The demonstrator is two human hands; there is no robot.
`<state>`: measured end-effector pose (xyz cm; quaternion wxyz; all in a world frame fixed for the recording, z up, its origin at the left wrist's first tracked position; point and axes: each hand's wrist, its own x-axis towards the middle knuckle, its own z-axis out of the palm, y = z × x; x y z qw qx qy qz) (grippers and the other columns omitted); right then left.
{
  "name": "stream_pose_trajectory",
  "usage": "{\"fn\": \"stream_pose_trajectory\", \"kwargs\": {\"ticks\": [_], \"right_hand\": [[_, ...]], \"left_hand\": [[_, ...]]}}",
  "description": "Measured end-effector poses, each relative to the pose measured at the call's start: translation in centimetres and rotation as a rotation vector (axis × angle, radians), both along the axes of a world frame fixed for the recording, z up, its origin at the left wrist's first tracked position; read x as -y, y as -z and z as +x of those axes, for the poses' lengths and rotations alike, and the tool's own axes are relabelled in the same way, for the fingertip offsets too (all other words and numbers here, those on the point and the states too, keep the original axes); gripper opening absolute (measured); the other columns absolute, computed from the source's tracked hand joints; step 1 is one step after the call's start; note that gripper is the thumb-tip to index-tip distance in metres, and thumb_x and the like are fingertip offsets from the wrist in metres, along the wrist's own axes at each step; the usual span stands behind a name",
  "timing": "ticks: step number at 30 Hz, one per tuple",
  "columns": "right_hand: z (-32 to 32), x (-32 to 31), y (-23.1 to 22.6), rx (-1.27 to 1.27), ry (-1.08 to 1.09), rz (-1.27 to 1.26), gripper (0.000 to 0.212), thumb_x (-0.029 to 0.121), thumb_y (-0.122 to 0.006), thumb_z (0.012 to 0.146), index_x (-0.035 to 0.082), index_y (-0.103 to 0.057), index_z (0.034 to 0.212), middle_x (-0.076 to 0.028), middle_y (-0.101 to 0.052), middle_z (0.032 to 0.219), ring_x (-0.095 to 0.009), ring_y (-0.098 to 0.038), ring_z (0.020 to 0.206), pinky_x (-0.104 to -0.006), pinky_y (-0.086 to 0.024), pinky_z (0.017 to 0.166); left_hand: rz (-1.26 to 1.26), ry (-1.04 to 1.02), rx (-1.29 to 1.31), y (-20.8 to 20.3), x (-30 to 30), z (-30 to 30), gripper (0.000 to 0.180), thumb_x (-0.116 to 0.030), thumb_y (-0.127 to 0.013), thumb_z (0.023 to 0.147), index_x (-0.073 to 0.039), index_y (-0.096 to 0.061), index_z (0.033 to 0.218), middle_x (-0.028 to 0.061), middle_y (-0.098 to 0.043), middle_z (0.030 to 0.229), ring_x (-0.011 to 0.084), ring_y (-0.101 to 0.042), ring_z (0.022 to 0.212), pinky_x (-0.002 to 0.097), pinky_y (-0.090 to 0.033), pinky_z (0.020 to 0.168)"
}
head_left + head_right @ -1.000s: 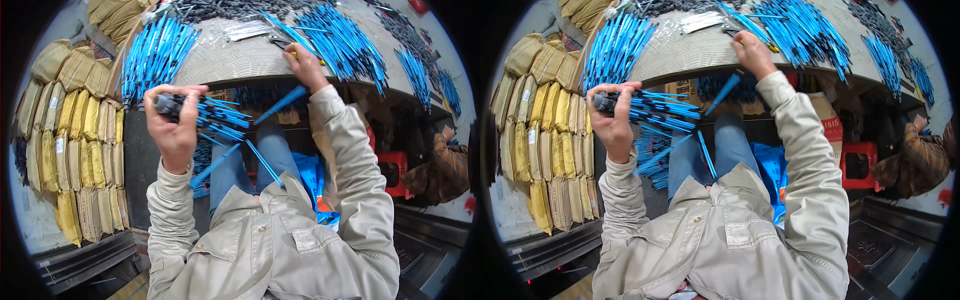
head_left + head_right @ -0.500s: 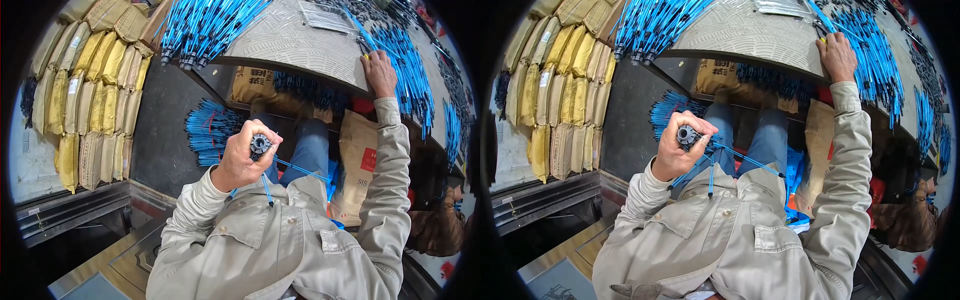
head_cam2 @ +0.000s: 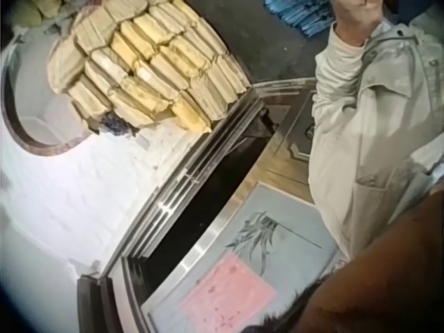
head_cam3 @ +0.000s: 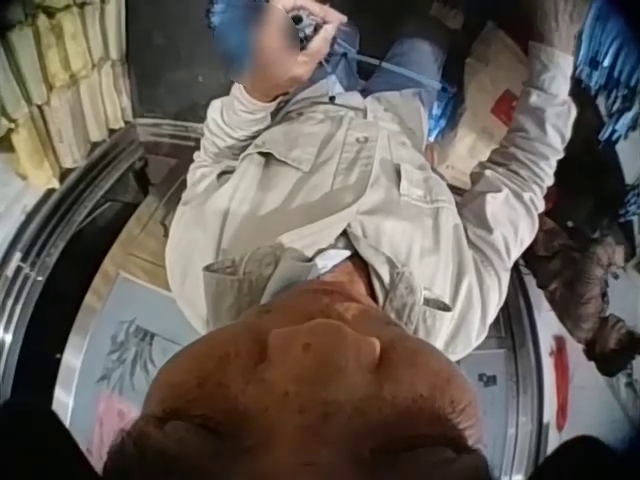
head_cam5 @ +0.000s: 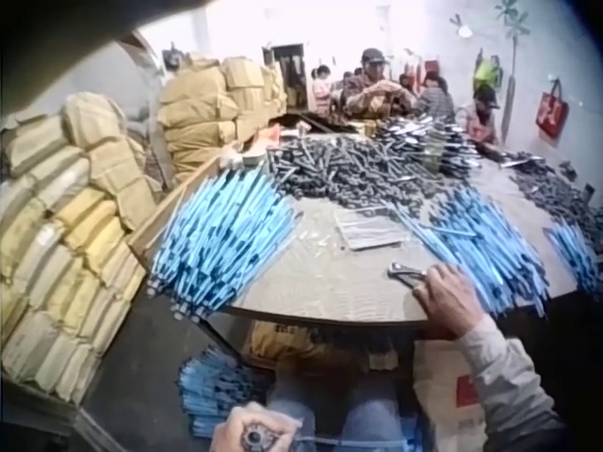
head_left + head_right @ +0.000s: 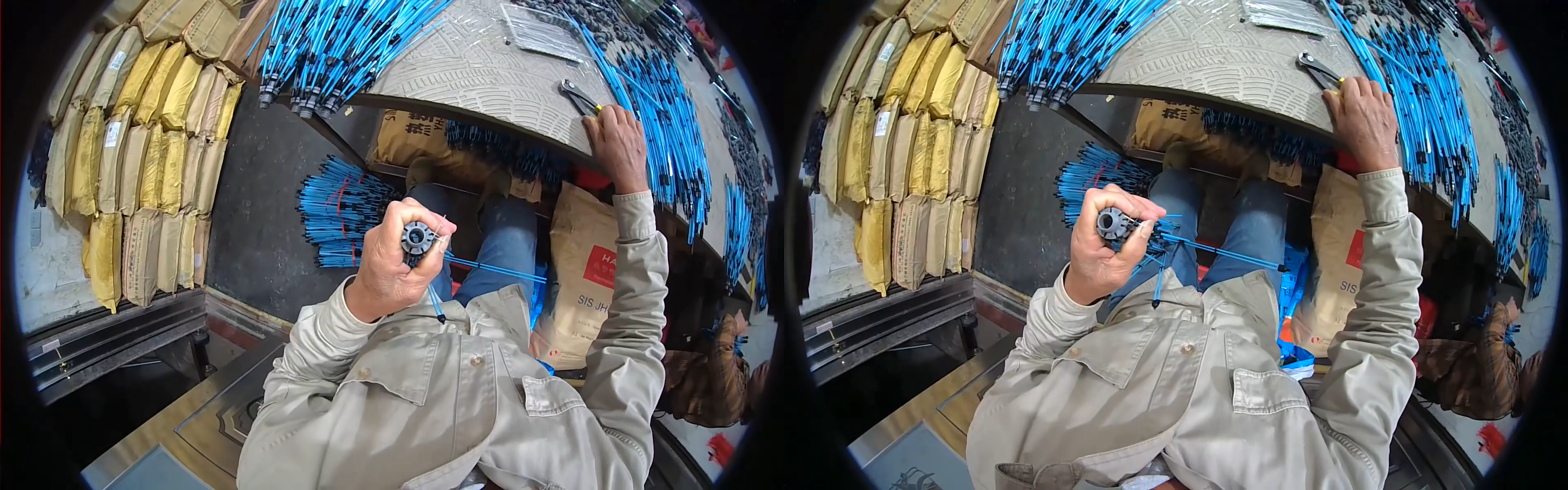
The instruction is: The person gathers blue components, arranges them, and then uses pliers to secure them onto a central metal fixture.
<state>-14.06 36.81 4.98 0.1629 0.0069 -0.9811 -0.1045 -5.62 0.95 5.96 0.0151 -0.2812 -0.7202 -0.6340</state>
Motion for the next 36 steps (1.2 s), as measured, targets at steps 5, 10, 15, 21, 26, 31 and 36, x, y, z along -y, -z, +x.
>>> {"fn": "stream_pose_trajectory", "kwargs": {"ticks": [5, 10, 15, 21, 26, 31, 36], "right_hand": [[2.8, 3.0, -2.3, 0.029, -0.045, -1.033, 0.016, 0.019, -0.059, 0.087, 0.005, -0.054, 0.094, -0.009, -0.058, 0.092, -0.023, -0.055, 0.09, -0.0334, -0.043, 0.076], [11.0, 11.2, -6.9, 0.339, -0.67, -0.888, 0.021, -0.001, -0.059, 0.078, 0.005, -0.057, 0.099, -0.01, -0.056, 0.095, -0.026, -0.054, 0.09, -0.0345, -0.045, 0.074], [13.3, 14.0, -8.1, 0.242, -0.521, -0.295, 0.031, 0.004, -0.061, 0.07, 0.005, -0.059, 0.1, -0.012, -0.05, 0.115, -0.027, -0.052, 0.101, -0.0484, -0.037, 0.095], [13.5, 14.0, -9.1, 0.109, -0.56, -0.116, 0.033, 0.009, -0.062, 0.071, 0.006, -0.059, 0.104, -0.01, -0.047, 0.119, -0.026, -0.053, 0.102, -0.0539, -0.027, 0.104], [14.0, 14.5, -10.0, 0.106, -0.586, 0.013, 0.035, 0.01, -0.063, 0.07, 0.006, -0.059, 0.105, -0.011, -0.049, 0.114, -0.026, -0.055, 0.096, -0.0469, -0.04, 0.091], [14.6, 15.3, -8.8, 0.238, -0.589, -0.136, 0.031, 0.006, -0.064, 0.071, 0.004, -0.059, 0.102, -0.013, -0.053, 0.104, -0.027, -0.054, 0.085, -0.0373, -0.044, 0.068], [16.1, 17.3, -1.4, 0.024, -0.526, -0.526, 0.03, 0.006, -0.063, 0.074, 0.008, -0.059, 0.104, -0.012, -0.052, 0.105, -0.026, -0.053, 0.085, -0.0371, -0.043, 0.07]], "left_hand": [[-0.002, -0.108, -0.044, -0.2, -0.5, 0.4, 0.029, 0.011, -0.058, 0.079, -0.003, -0.04, 0.096, 0.0125, -0.057, 0.089, 0.0211, -0.062, 0.084, 0.0324, -0.049, 0.076], [0.018, -0.306, -0.134, 0.4, -1.6, 1.3, 0.028, 0.009, -0.062, 0.074, -0.001, -0.044, 0.094, 0.0147, -0.061, 0.083, 0.0241, -0.063, 0.073, 0.0291, -0.05, 0.066], [-0.022, -0.295, -0.181, 0.1, -2.2, 1.8, 0.032, 0.009, -0.062, 0.071, -0.001, -0.044, 0.095, 0.0148, -0.06, 0.084, 0.0257, -0.062, 0.073, 0.0308, -0.05, 0.066], [-0.031, -0.206, -0.177, 0.2, -1.7, 2.2, 0.037, 0.01, -0.063, 0.067, -0.002, -0.043, 0.096, 0.0154, -0.059, 0.085, 0.0275, -0.062, 0.073, 0.0316, -0.05, 0.066], [-0.06, -0.153, -0.198, 0.0, -1.0, 2.2, 0.037, 0.009, -0.063, 0.067, -0.002, -0.043, 0.096, 0.0157, -0.059, 0.085, 0.0281, -0.062, 0.074, 0.0317, -0.05, 0.066], [-0.053, -0.174, -0.159, -0.1, -0.1, 2.6, 0.035, 0.007, -0.063, 0.07, -0.002, -0.042, 0.096, 0.0153, -0.059, 0.086, 0.0263, -0.061, 0.076, 0.0323, -0.049, 0.069], [0.013, -0.124, -0.129, -0.2, -0.4, 2.1, 0.031, 0.006, -0.062, 0.075, -0.003, -0.04, 0.095, 0.0137, -0.057, 0.086, 0.0221, -0.06, 0.08, 0.0317, -0.047, 0.075]]}}
